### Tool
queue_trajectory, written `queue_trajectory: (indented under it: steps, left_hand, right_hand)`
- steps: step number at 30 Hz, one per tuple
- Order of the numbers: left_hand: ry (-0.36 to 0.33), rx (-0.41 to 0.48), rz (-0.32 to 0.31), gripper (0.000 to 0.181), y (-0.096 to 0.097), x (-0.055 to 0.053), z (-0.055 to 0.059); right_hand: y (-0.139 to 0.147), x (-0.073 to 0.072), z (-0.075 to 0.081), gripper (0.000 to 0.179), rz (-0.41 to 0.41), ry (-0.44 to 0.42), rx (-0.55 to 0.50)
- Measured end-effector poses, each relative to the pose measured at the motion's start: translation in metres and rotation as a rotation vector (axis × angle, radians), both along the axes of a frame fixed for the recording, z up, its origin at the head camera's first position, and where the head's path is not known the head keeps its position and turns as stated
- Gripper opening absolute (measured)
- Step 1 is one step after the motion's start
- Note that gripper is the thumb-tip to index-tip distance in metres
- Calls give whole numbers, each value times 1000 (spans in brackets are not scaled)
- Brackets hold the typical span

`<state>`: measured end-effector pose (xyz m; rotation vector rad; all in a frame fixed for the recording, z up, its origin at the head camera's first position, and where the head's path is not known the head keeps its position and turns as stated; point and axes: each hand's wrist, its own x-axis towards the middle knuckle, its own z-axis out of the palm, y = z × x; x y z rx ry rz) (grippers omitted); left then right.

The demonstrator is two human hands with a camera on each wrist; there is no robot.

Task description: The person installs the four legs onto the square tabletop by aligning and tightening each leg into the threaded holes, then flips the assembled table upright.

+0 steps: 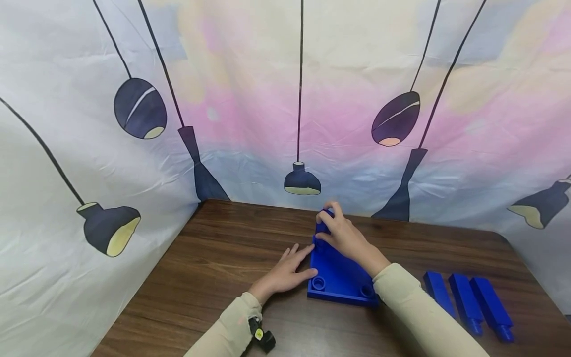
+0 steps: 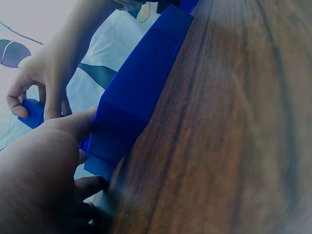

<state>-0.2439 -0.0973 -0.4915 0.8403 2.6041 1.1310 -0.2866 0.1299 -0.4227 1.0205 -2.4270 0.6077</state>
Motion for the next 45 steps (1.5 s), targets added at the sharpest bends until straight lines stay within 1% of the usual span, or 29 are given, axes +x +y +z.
queue_trajectory:
  steps: [6, 9, 13, 15, 23, 27, 33, 45]
  left_hand:
    - [-4, 1, -2, 72, 0, 0, 0]
    - [-1, 3, 0, 73, 0, -1, 0]
    - [1, -3, -1, 72, 0, 0, 0]
    - [2, -7, 0, 71, -1, 0, 0]
    - [7, -5, 1, 72, -1, -1, 0]
    - [10, -13, 3, 73, 0, -1, -1]
    - [4, -16, 3, 72, -1, 1, 1]
    - [3, -8, -4, 73, -1, 1, 0]
  right_hand:
    - [-1, 0, -1, 36, 4, 13, 3]
    - [-1, 0, -2, 44, -6, 12, -7]
    - [-1, 1, -2, 58, -18, -9, -20]
    - [-1, 1, -1, 60, -27, -21, -22]
    - [1, 2, 1, 53, -53, -54, -25]
    - [1, 3, 1, 51, -51, -63, -36]
    - [2, 5, 0, 46, -43, -90, -52]
    - [7, 10, 5, 29, -27, -153, -120]
